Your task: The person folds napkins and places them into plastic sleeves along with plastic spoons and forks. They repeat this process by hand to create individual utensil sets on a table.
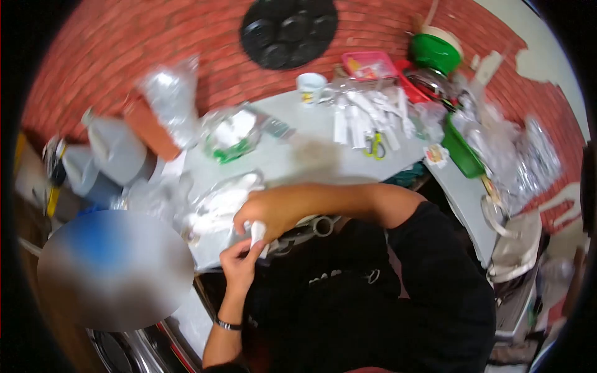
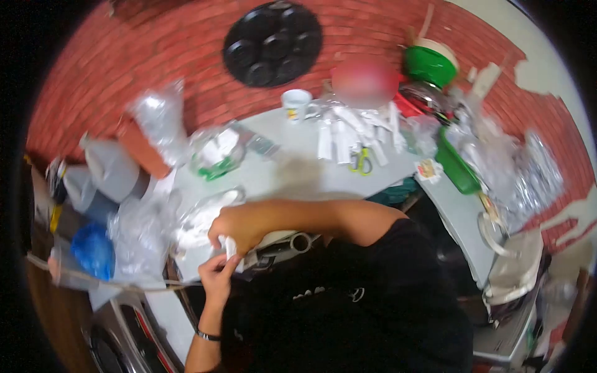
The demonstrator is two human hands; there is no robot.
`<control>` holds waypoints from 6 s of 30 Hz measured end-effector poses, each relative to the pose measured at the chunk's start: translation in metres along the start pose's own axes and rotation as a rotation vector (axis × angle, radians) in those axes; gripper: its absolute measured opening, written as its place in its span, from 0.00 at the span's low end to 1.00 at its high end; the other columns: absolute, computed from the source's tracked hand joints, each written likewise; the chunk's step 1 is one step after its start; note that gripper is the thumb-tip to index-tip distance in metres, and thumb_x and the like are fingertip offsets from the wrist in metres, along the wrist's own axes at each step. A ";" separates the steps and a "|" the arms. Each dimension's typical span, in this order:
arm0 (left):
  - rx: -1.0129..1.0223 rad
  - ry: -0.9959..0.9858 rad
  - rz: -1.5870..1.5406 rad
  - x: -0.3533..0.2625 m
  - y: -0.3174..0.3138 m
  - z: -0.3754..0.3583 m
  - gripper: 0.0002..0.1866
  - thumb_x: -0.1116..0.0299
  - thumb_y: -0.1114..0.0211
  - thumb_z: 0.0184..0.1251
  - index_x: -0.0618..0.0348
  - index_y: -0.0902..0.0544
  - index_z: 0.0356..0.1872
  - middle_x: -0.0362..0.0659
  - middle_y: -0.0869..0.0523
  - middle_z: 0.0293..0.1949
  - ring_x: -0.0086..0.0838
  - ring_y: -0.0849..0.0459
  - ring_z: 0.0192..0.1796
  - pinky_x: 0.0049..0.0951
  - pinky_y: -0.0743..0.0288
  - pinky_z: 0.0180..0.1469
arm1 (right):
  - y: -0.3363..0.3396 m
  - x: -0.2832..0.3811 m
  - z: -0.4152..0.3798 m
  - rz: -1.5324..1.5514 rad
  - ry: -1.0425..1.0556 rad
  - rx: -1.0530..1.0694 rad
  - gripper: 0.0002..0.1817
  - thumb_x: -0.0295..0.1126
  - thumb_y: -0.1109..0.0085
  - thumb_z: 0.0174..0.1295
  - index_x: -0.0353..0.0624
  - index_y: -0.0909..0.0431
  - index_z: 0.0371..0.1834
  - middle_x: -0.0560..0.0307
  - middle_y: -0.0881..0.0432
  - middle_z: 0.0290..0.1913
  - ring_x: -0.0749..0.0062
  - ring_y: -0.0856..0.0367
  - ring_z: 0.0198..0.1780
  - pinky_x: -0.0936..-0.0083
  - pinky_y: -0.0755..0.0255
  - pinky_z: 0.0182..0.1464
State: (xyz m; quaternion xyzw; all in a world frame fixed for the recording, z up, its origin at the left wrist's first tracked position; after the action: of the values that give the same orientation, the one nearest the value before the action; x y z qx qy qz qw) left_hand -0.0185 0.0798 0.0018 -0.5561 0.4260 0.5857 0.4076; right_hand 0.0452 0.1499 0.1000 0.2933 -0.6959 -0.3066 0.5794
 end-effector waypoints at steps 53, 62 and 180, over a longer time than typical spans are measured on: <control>0.130 0.081 -0.196 0.014 -0.015 0.000 0.11 0.70 0.31 0.68 0.70 0.14 0.42 0.43 0.12 0.27 0.18 0.19 0.25 0.18 0.27 0.28 | 0.003 -0.034 -0.026 0.447 -0.159 -0.060 0.19 0.22 0.31 0.49 0.37 0.22 0.46 0.54 0.14 0.34 0.78 0.16 0.29 0.78 0.24 0.34; 0.096 0.077 -0.238 0.008 -0.013 0.001 0.11 0.71 0.31 0.68 0.70 0.13 0.43 0.42 0.12 0.29 0.17 0.19 0.27 0.18 0.26 0.29 | 0.009 -0.035 -0.024 0.474 -0.225 -0.033 0.17 0.21 0.35 0.50 0.34 0.22 0.45 0.48 0.16 0.31 0.70 0.14 0.24 0.76 0.24 0.26; 0.107 0.050 -0.394 0.033 -0.006 0.018 0.08 0.72 0.37 0.72 0.69 0.17 0.41 0.46 0.12 0.32 0.27 0.13 0.32 0.25 0.20 0.37 | 0.009 -0.041 0.072 -0.627 0.029 -0.445 0.05 0.34 0.35 0.54 0.48 0.17 0.31 0.60 0.20 0.33 0.62 0.23 0.42 0.62 0.25 0.40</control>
State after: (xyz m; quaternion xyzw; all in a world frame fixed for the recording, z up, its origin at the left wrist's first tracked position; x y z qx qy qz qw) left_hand -0.0198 0.0987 -0.0307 -0.6204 0.3496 0.4573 0.5327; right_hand -0.0200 0.1930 0.0712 0.3634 -0.4806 -0.6083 0.5166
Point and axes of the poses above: each hand's wrist, its own z-axis towards the middle knuckle, its own y-axis out of the back of the hand, x = y × z, the point moved 10 cm from there along z, towards the middle knuckle
